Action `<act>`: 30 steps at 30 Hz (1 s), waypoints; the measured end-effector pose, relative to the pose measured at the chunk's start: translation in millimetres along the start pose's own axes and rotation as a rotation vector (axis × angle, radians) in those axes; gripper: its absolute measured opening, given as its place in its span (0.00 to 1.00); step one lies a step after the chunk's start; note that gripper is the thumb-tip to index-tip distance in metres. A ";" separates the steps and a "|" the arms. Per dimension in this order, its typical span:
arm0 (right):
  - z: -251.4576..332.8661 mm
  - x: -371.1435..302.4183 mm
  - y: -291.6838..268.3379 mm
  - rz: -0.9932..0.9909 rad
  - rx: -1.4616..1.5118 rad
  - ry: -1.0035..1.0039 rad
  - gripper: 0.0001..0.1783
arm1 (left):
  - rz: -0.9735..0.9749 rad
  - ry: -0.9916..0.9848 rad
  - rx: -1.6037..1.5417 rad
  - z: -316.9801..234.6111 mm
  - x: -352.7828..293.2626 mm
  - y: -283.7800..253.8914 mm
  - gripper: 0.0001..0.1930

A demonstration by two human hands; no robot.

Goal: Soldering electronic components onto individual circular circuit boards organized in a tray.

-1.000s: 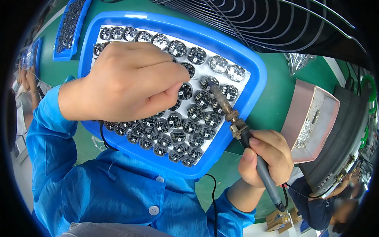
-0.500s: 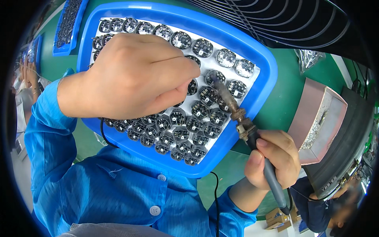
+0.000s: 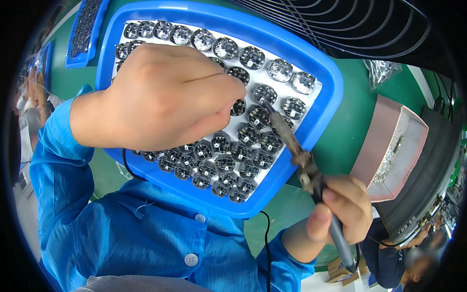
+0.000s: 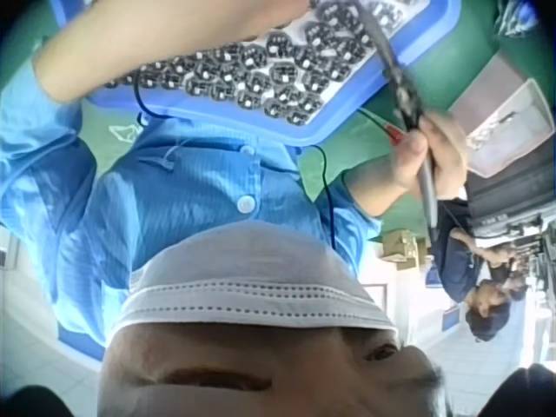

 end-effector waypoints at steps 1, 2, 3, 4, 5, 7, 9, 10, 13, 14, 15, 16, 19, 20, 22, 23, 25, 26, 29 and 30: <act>4.0 -2.3 -1.7 -0.024 0.010 0.003 0.21 | 0.012 -0.006 -0.034 -1.1 -1.0 -1.3 0.13; 6.7 -4.0 -1.1 0.004 -0.006 0.005 0.21 | 0.017 -0.010 -0.071 -2.1 -1.8 -2.5 0.13; 9.6 -6.0 -0.3 0.021 -0.009 0.000 0.21 | 0.024 -0.007 -0.092 -2.5 -2.1 -3.0 0.13; 12.1 -7.6 0.8 0.038 -0.005 -0.009 0.21 | 0.050 0.003 -0.116 -3.0 -2.3 -2.5 0.14; 11.4 -8.0 3.1 0.088 -0.002 0.006 0.21 | 0.079 0.019 -0.124 -3.6 -2.6 -1.7 0.14; 9.8 -9.7 7.8 0.075 -0.074 -0.014 0.20 | 0.104 0.035 -0.112 -3.8 -2.1 1.0 0.16; 8.9 -10.8 11.0 0.062 -0.114 -0.028 0.20 | 0.100 0.035 -0.057 -3.1 -0.8 4.8 0.17; 8.6 -11.5 12.3 0.054 -0.117 -0.032 0.19 | 0.102 0.025 -0.077 -3.0 -0.9 5.9 0.18; 9.2 -13.5 14.6 0.035 -0.119 -0.033 0.19 | 0.117 0.020 -0.085 -3.3 -1.4 8.1 0.18; 9.8 -14.1 14.8 0.035 -0.114 -0.030 0.19 | 0.117 0.022 -0.080 -3.5 -1.5 8.3 0.18; 10.1 -14.4 14.7 0.037 -0.107 -0.023 0.19 | 0.110 0.031 -0.059 -3.6 -1.4 8.2 0.18; 10.6 -14.5 14.6 0.048 -0.104 -0.024 0.19 | 0.118 0.025 -0.081 -3.2 -1.1 8.5 0.18; 11.2 -14.1 14.4 0.067 -0.099 -0.018 0.18 | 0.125 0.030 -0.091 -2.5 0.5 8.4 0.17; 10.9 -13.9 14.5 0.058 -0.105 -0.016 0.18 | 0.128 0.035 -0.089 -2.5 1.2 8.3 0.16; 10.8 -13.7 14.7 0.055 -0.107 -0.023 0.18 | 0.142 0.045 -0.093 -2.9 2.1 7.8 0.15; 11.0 -13.5 14.5 0.061 -0.103 -0.033 0.18 | 0.153 0.051 -0.098 -3.5 2.2 7.4 0.14; 9.9 -13.8 14.6 0.054 -0.098 -0.040 0.17 | 0.163 0.052 -0.094 -4.9 2.7 7.4 0.13; 8.5 -14.2 14.8 0.040 -0.098 -0.039 0.17 | 0.160 0.049 -0.085 -5.7 2.9 7.6 0.12; 6.8 -14.6 13.4 0.053 -0.086 -0.049 0.17 | 0.129 0.056 -0.090 -6.5 4.6 9.1 0.12; 6.7 -14.8 13.1 0.066 -0.077 -0.055 0.17 | 0.122 0.068 -0.075 -6.7 5.0 9.4 0.12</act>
Point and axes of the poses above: each hand's wrist, its own x-axis towards the middle knuckle, its own y-axis out of the palm, z = x × y, the point moved 3 cm from there along x, towards the middle knuckle, and after that the axes turned 4 degrees about y, right-handed, at the moved point
